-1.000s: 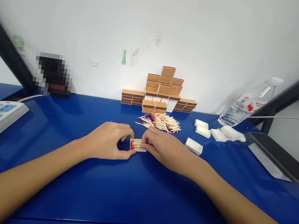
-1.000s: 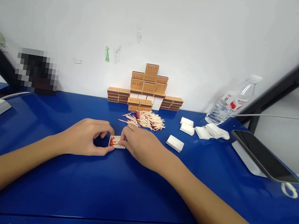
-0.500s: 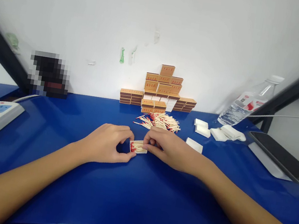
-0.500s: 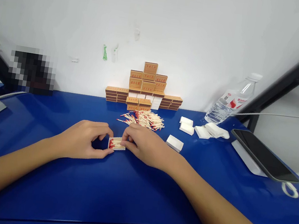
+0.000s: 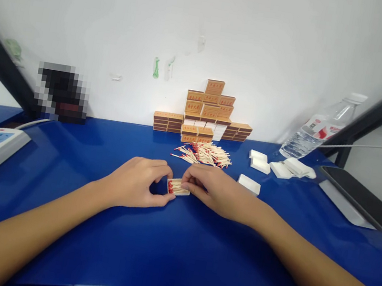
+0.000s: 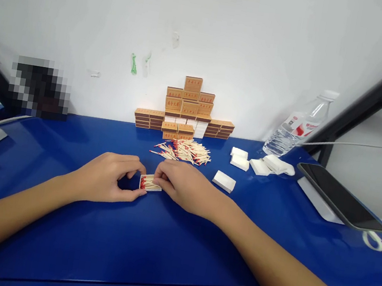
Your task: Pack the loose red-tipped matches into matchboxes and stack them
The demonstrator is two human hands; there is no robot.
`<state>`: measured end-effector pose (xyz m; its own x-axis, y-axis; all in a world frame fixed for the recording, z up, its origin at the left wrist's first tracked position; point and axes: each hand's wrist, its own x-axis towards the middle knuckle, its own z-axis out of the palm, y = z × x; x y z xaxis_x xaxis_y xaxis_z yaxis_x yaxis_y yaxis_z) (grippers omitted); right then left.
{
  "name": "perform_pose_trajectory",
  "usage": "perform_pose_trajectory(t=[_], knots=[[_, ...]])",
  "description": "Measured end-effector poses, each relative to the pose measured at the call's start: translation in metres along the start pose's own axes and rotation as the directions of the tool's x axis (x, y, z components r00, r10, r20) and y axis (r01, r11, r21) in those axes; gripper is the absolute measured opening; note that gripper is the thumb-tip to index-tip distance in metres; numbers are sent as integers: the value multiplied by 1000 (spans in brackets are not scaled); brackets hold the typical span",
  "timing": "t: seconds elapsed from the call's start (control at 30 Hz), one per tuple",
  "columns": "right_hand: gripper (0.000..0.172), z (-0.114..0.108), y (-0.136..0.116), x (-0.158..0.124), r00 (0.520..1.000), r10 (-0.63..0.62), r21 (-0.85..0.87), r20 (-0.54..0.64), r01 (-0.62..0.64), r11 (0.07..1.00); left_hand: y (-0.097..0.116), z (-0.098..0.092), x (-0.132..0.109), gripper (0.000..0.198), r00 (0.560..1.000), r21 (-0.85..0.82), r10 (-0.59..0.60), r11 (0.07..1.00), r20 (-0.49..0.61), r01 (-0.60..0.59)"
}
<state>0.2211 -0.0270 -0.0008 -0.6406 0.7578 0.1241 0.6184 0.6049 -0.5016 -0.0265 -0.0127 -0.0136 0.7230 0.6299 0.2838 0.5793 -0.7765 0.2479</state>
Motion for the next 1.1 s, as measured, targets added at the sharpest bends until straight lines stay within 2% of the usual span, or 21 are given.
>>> perform_pose_trajectory(t=[0.13, 0.23, 0.3, 0.37, 0.43, 0.6, 0.8, 0.97, 1.1], knots=[[13, 1, 3, 1, 999, -29, 25, -13, 30, 999, 0, -1, 0, 27, 1000, 7, -6, 1000, 9, 6], [15, 4, 15, 8, 982, -7, 10, -189, 9, 1000, 1, 0, 0, 26, 1000, -3, 3, 1000, 5, -3], [13, 6, 25, 16, 942, 55, -78, -330, -85, 993, 3, 1, 0, 26, 1000, -10, 10, 1000, 5, -10], [12, 9, 34, 25, 919, 80, -193, -386, -165, 967, 5, 2, 0, 26, 1000, -11, 19, 1000, 9, -19], [13, 12, 40, 32, 929, 70, -264, -362, -174, 949, 6, 3, 0, 25, 1000, -10, 26, 1000, 10, -26], [15, 14, 45, 39, 952, 97, -284, -292, -183, 941, 5, 3, -1, 26, 999, -7, 40, 999, 1, -40], [14, 2, 44, 26, 978, 141, -274, -154, -180, 945, 4, 2, 0, 26, 1000, 12, 27, 1000, -13, -26], [15, -8, 43, 14, 981, 123, -212, -147, -152, 965, 2, 1, 1, 27, 1000, 13, -27, 1000, -2, 27], [15, -2, 44, 18, 978, 89, -193, -189, -126, 973, 1, 1, 1, 27, 999, 8, -37, 999, 4, 37]])
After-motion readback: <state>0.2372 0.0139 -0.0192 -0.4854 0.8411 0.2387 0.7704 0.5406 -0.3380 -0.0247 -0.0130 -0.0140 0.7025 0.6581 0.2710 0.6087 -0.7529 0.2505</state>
